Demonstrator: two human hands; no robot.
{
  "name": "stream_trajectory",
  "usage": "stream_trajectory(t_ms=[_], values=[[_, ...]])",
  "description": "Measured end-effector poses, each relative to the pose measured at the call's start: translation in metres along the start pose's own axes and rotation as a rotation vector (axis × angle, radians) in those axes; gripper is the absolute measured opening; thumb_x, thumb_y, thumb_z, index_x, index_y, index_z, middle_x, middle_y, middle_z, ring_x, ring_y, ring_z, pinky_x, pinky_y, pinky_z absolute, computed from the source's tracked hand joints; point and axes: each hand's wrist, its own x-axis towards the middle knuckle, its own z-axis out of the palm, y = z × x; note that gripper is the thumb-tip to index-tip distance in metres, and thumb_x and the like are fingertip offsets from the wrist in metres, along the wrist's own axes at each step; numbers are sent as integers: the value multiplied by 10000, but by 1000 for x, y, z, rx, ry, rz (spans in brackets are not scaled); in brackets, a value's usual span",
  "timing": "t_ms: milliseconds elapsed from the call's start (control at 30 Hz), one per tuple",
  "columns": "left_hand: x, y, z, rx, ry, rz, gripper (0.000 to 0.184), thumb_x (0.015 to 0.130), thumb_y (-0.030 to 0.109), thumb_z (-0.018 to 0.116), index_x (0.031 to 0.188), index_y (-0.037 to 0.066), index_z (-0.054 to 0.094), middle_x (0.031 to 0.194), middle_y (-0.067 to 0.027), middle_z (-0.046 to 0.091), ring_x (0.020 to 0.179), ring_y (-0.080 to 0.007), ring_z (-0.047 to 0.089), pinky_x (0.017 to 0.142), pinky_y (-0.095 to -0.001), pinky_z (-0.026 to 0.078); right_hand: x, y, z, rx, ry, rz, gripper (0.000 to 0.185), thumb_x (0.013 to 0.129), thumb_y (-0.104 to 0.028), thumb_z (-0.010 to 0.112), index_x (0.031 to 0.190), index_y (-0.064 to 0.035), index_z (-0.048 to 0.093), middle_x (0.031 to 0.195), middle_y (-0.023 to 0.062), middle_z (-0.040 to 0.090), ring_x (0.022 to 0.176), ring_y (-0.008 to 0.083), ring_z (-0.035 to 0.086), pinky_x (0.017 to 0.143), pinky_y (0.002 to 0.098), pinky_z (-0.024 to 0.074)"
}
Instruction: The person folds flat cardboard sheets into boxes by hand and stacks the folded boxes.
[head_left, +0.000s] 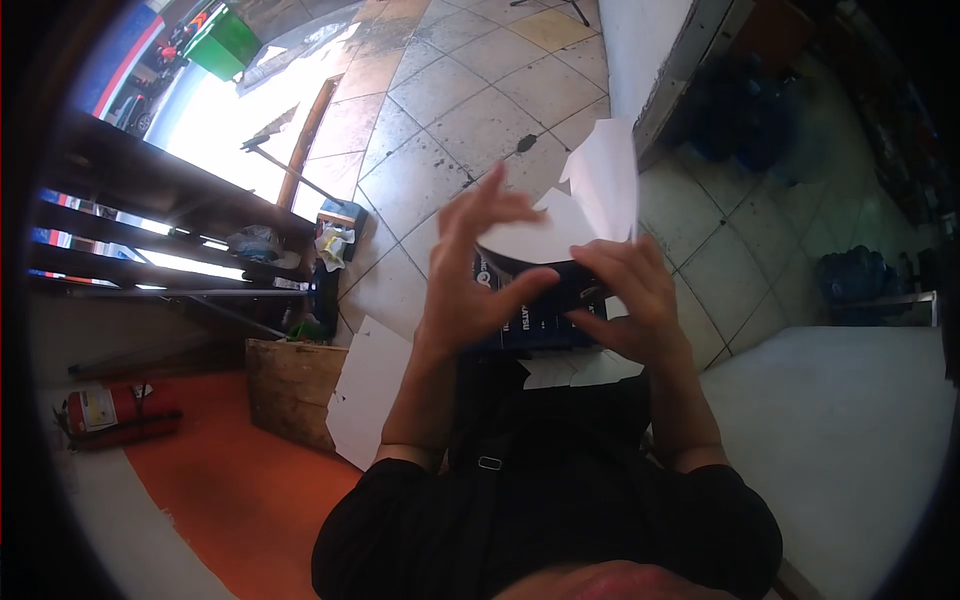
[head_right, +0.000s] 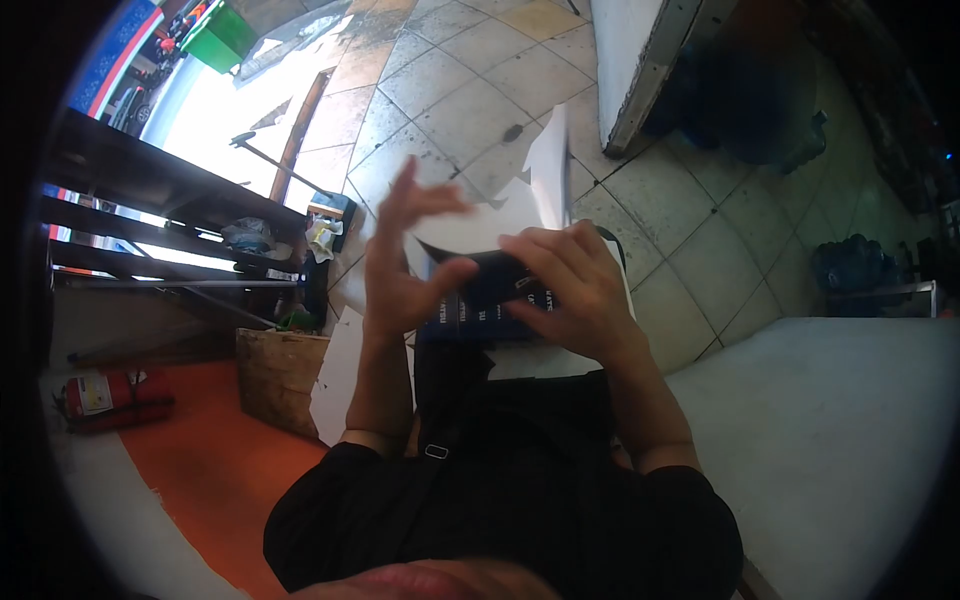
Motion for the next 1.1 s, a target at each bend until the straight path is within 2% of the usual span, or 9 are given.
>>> stream_trajectory(t_ms=[100, 200, 333, 533, 767, 867, 933, 1033, 1100], values=[[2, -16, -6, 82, 501, -15, 1014, 816, 567, 725, 1516, 16, 242, 1403, -210, 494, 1358, -328, 397, 1136, -460, 254, -7, 12, -11, 124, 151, 53, 711, 532, -100, 891, 1190, -37, 629, 1056, 92, 646, 841, 218, 569, 772, 337, 477], [-4, -39, -11, -324, 532, -146, 1018, 832, 612, 682, 1511, 14, 217, 1470, -255, 387, 1333, -333, 428, 1122, -456, 286, -22, 26, -18, 394, 232, 186, 716, 541, -94, 907, 1189, 9, 620, 1032, 80, 638, 825, 157, 545, 744, 294, 447], [-34, -54, -26, -609, 86, -381, 632, 848, 373, 762, 1290, -28, 555, 1152, -164, 663, 995, -178, 636, 882, -302, 493, -31, 34, -12, 669, 337, 284, 790, 566, -149, 923, 1259, 36, 590, 1050, 53, 626, 814, 120, 508, 705, 263, 414], [-28, -27, -35, -611, 104, -329, 217, 885, 183, 723, 903, -33, 706, 773, -45, 695, 700, -98, 621, 643, -220, 474, -30, 35, -8, 880, 343, 540, 775, 663, -257, 895, 1292, 49, 561, 1081, 76, 645, 956, 146, 607, 813, 266, 472], [-27, -24, -32, -612, 192, -336, 177, 912, 143, 692, 871, -29, 689, 738, -18, 662, 687, -74, 600, 619, -193, 445, -28, 44, -1, 929, 284, 605, 854, 704, -267, 879, 1393, 28, 470, 1232, 137, 615, 1061, 163, 599, 865, 284, 484], [-20, -14, -9, -496, 396, -270, 173, 948, 147, 664, 938, -26, 676, 793, -26, 675, 714, -92, 621, 642, -204, 476, -9, 33, 7, 568, 407, 445, 1055, 701, -322, 881, 1520, -42, 277, 1541, 189, 323, 1276, 236, 464, 989, 363, 449], [-6, -1, 10, -729, 792, -327, 194, 977, 160, 631, 1049, -18, 651, 905, -51, 691, 781, -117, 646, 711, -233, 519, -7, 19, 18, 332, 313, 298, 1030, 713, -265, 867, 1523, -40, 271, 1575, 217, 229, 1343, 332, 416, 1049, 416, 412], [-14, 0, 29, -795, 759, -309, 327, 944, 65, 649, 1244, 3, 532, 1131, -92, 644, 966, -167, 643, 857, -302, 548, -3, -3, 44, 206, 145, 148, 962, 749, -227, 837, 1516, -34, 289, 1600, 230, 139, 1416, 392, 318, 1085, 442, 375], [-20, 13, 36, -834, 673, -313, 498, 887, -65, 665, 1330, 42, 463, 1238, -116, 588, 1078, -207, 614, 946, -347, 532, -3, -11, 61, 208, 54, 144, 883, 839, -205, 761, 1527, -18, 242, 1562, 264, 239, 1383, 369, 392, 1088, 434, 387]])
